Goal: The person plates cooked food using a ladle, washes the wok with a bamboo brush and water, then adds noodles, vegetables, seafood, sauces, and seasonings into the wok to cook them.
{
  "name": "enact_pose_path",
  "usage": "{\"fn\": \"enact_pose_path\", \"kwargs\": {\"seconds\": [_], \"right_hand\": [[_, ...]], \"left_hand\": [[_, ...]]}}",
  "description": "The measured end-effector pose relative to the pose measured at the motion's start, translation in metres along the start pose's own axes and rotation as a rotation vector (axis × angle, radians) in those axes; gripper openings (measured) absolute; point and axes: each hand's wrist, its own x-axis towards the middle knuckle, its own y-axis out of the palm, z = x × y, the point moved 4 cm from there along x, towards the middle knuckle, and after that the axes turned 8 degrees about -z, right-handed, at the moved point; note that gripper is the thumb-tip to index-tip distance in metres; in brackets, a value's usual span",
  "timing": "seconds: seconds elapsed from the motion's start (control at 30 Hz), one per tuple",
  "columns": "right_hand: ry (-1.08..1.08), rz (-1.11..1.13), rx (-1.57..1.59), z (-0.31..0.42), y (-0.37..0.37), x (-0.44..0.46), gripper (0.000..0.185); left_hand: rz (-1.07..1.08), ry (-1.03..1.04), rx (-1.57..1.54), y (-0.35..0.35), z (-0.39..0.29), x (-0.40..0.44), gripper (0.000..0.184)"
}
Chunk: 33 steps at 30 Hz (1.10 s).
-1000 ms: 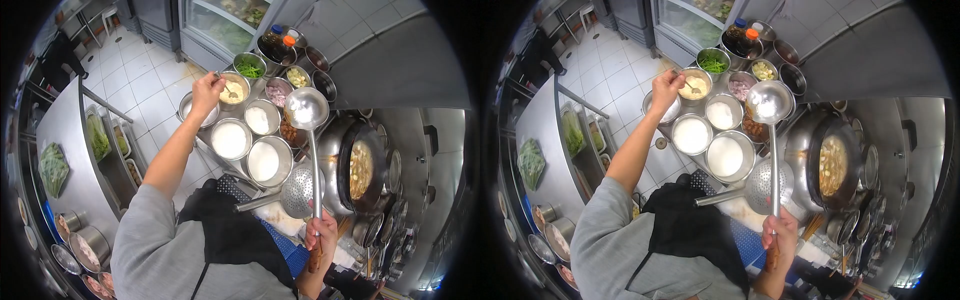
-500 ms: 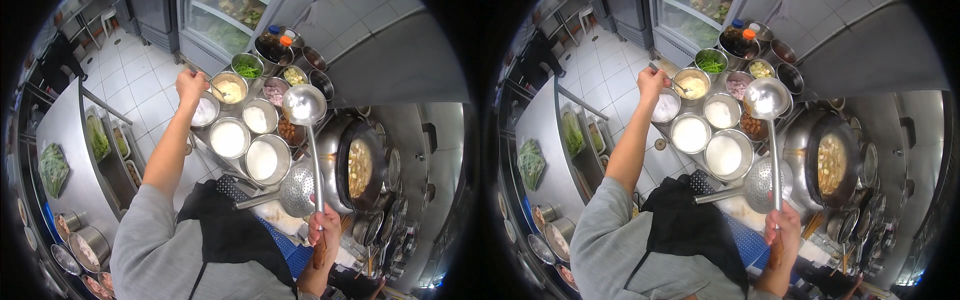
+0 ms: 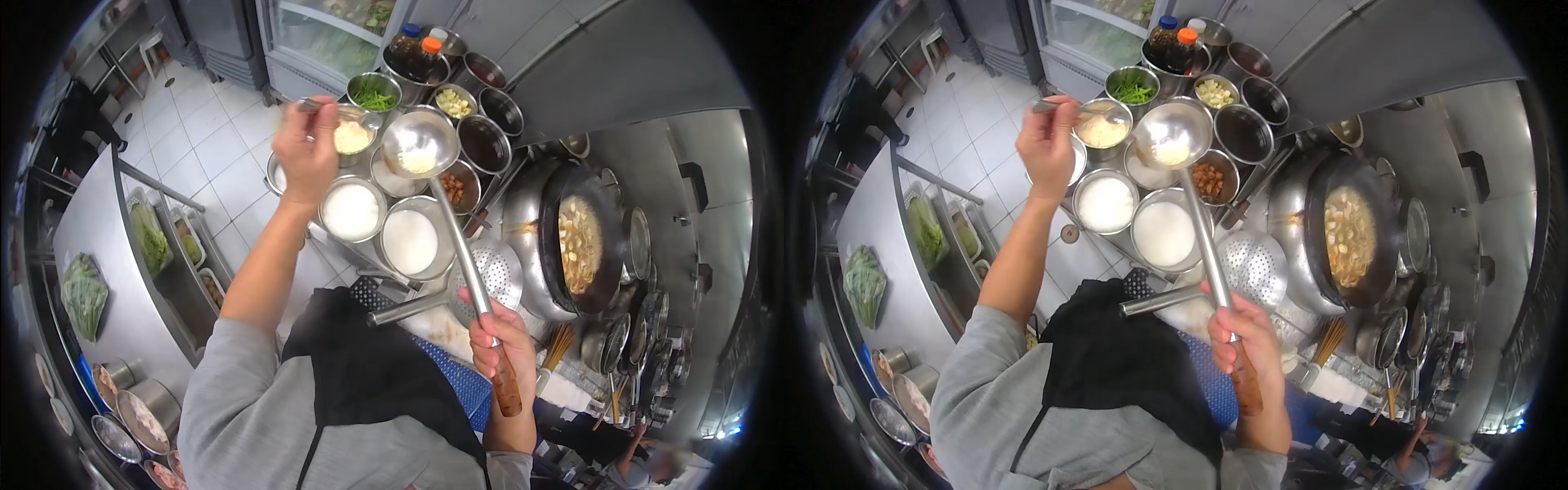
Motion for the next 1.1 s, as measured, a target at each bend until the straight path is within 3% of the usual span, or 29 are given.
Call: {"fn": "enact_pose_path", "kwargs": {"seconds": [0.13, 0.23, 0.5, 0.7, 0.83, 0.97, 1.0, 1.03, 1.1], "right_hand": [[-0.062, -0.059, -0.069, -0.002, -0.014, -0.009, 0.053], [-0.105, -0.078, -0.110, 0.001, -0.020, -0.012, 0.056], [-0.140, -0.076, -0.136, 0.007, -0.027, -0.018, 0.059], [-0.156, -0.127, -0.148, 0.007, -0.035, -0.028, 0.060], [-0.178, -0.148, -0.199, 0.009, -0.042, -0.037, 0.058], [-0.073, -0.119, -0.208, 0.012, -0.039, -0.050, 0.056], [-0.044, -0.096, -0.175, 0.010, -0.038, -0.052, 0.056], [-0.015, -0.072, -0.142, 0.009, -0.037, -0.053, 0.055], [-0.019, -0.003, -0.023, 0.005, -0.043, -0.065, 0.055]], "left_hand": [[0.132, -0.301, -0.028, -0.032, 0.006, -0.030, 0.009], [0.283, -0.245, 0.170, -0.043, 0.021, -0.068, 0.008], [0.424, -0.301, 0.277, -0.047, 0.035, -0.089, 0.011], [0.210, -0.632, 0.329, -0.062, 0.045, -0.072, 0.013], [0.087, -0.669, 0.225, -0.063, 0.056, -0.046, 0.014], [0.134, -0.484, -0.248, -0.007, -0.003, -0.027, 0.014], [0.250, -0.386, -0.172, 0.008, -0.032, -0.031, 0.014], [0.409, -0.023, 0.071, 0.015, -0.044, -0.035, 0.012], [0.261, 0.508, 0.115, 0.017, -0.073, -0.034, 0.013]]}}
